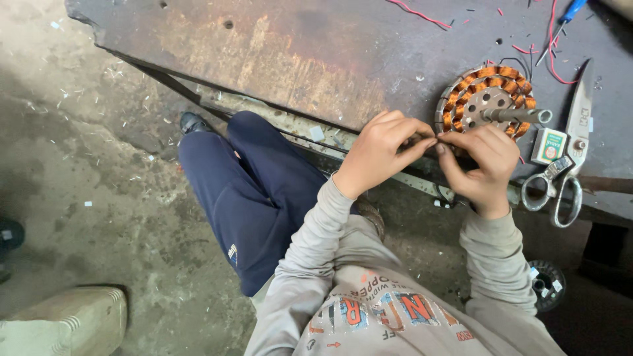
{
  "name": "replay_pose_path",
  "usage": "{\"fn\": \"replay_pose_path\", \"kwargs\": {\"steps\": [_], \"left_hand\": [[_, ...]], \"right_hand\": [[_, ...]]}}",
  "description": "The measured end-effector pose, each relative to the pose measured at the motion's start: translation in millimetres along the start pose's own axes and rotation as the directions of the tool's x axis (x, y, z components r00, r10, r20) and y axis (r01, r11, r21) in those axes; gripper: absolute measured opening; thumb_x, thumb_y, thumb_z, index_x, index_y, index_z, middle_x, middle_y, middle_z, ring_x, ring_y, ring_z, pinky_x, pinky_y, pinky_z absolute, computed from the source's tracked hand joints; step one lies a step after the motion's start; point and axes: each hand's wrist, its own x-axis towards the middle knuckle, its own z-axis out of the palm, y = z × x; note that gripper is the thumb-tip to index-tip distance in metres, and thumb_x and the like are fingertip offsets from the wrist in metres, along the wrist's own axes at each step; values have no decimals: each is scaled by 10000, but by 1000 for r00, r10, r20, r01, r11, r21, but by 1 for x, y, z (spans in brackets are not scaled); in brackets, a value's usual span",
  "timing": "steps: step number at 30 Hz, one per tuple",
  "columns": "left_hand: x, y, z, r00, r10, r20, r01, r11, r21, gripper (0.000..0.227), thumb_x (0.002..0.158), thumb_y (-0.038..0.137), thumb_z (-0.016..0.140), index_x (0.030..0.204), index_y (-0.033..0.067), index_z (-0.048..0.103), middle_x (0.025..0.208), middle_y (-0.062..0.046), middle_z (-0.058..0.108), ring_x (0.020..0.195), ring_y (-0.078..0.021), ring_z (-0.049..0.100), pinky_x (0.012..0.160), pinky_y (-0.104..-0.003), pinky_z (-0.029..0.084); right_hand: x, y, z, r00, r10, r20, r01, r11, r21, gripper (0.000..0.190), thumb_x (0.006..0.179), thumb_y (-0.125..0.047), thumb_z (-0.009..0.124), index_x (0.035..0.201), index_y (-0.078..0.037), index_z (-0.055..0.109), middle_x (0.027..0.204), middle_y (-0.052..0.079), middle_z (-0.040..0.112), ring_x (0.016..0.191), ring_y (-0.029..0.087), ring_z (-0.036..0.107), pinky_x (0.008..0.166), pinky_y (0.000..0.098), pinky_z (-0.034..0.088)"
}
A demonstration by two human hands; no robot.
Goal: The person strips red and black wires, twists them together, and connects them to a circular copper-wound stator component on a workbench. They use shears to cut wire ends and repeatedly attach wires to the stator terminals.
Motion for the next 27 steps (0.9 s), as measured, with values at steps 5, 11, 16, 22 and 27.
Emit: {"fn": "replay_pose_path", "kwargs": {"steps": [5, 11, 16, 22, 27], "left_hand": [[3, 3, -4, 1000, -1, 2, 1, 999, -38, 142, 913, 193, 767, 989, 94, 699, 843, -26, 699, 807, -217, 645, 796, -346, 496], [0, 1, -6, 1000, 18, 23, -17, 999, -38, 124, 911, 182, 759, 983, 98, 703, 829, -26, 704, 800, -221, 645, 808, -355, 506], [-1, -1, -4, 1000, 23, 13, -23, 999, -41, 126, 914, 201, 759, 964, 100, 703, 826, -27, 719, 788, -227, 638, 804, -357, 503], [-1, 1, -5, 1000, 8, -2, -8, 999, -45, 137, 915, 214, 756, 972, 97, 713, 813, -27, 717, 775, -224, 628, 795, -353, 503], [-1, 2, -6, 1000, -8, -3, 7, 999, -36, 143, 918, 213, 753, 983, 91, 717, 817, -27, 715, 790, -224, 622, 778, -350, 500]], "right_hand": [[-28, -20, -16, 976, 201, -86, -187, 972, 143, 208, 963, -54, 801, 1152, -6, 727, 933, 97, 679, 709, 202, 603, 655, 276, 451], [-77, -21, -42, 946, 152, -288, -273, 853, -444, 116, 1035, -14, 725, 1148, 13, 717, 959, 113, 650, 867, 298, 575, 798, 377, 435], [-96, -9, -52, 917, 272, -293, -391, 764, -514, 146, 1009, -45, 655, 1144, 7, 639, 1079, 118, 615, 1033, 307, 553, 923, 392, 441], [-94, -11, -56, 911, 316, -264, -412, 714, -566, 160, 1005, -63, 662, 1155, -7, 658, 1112, 144, 590, 1041, 333, 534, 946, 426, 444], [-94, -12, -69, 902, 361, -235, -426, 663, -616, 235, 987, -86, 679, 1203, -1, 643, 1153, 167, 596, 1042, 365, 581, 939, 443, 481]]}}
